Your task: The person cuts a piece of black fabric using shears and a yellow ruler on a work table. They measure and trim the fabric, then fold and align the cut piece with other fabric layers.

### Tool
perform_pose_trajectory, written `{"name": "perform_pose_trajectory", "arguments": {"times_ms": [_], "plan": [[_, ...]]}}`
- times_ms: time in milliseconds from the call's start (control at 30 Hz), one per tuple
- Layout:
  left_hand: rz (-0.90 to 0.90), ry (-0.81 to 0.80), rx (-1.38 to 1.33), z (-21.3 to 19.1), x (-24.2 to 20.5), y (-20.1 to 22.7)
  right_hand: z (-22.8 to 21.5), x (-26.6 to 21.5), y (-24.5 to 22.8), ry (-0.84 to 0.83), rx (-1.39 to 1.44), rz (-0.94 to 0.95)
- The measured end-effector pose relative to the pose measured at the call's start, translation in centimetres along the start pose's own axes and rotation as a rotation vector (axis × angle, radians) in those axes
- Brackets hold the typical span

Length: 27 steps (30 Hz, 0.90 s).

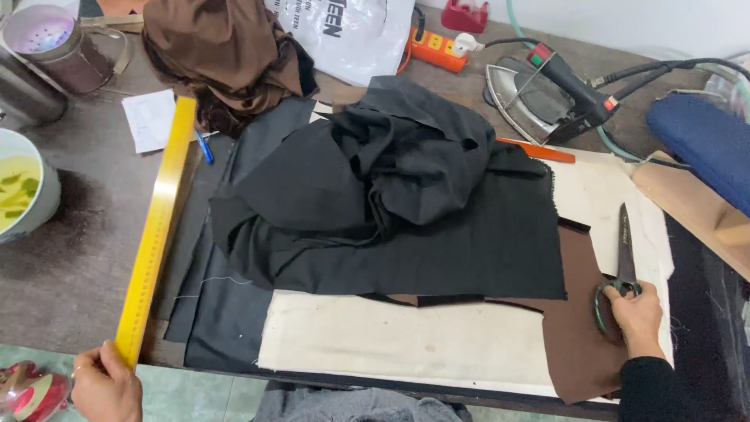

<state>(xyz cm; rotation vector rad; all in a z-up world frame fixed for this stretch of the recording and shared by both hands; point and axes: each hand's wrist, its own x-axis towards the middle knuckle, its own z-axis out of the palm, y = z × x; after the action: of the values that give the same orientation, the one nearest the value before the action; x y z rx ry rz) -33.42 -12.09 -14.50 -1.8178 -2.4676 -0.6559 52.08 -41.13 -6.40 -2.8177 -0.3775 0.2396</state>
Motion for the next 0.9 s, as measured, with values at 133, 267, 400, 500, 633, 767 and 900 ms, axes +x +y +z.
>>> {"name": "perform_pose_trajectory", "arguments": {"times_ms": [133, 267, 400, 500, 633, 767, 900], "plan": [[0.074, -0.044, 0.062, 1.0, 1.1, -0.8, 0.3, 0.7, 0.7, 0.002, 0.021, -0.117], [0.243, 0.027, 0.186, 0.4, 1.6, 1.4, 0.5, 1.7, 2.1, 0.044, -0.122, -0.251], [0.494, 0.079, -0.054, -1.3, 0.7, 9.2, 0.6, 2.2, 1.8, 0.161, -0.166, -0.386], [0.599, -0.069, -0.282, -3.4, -0.8, 18.0, 0.5, 1.8, -2.7, 0.142, 0.081, -0.493], [0.723, -0.249, -0.506, -6.0, -3.7, 28.8, 0.6, 2.0, -9.7, -0.078, 0.247, -0.502], [0.796, -0.370, -0.621, -6.1, -6.8, 34.7, -0.7, 2.2, -16.3, -0.175, 0.250, -0.454], [0.873, -0.475, -0.679, -5.8, -9.1, 37.3, 0.9, 5.2, -19.5, -0.295, 0.265, -0.261]]}}
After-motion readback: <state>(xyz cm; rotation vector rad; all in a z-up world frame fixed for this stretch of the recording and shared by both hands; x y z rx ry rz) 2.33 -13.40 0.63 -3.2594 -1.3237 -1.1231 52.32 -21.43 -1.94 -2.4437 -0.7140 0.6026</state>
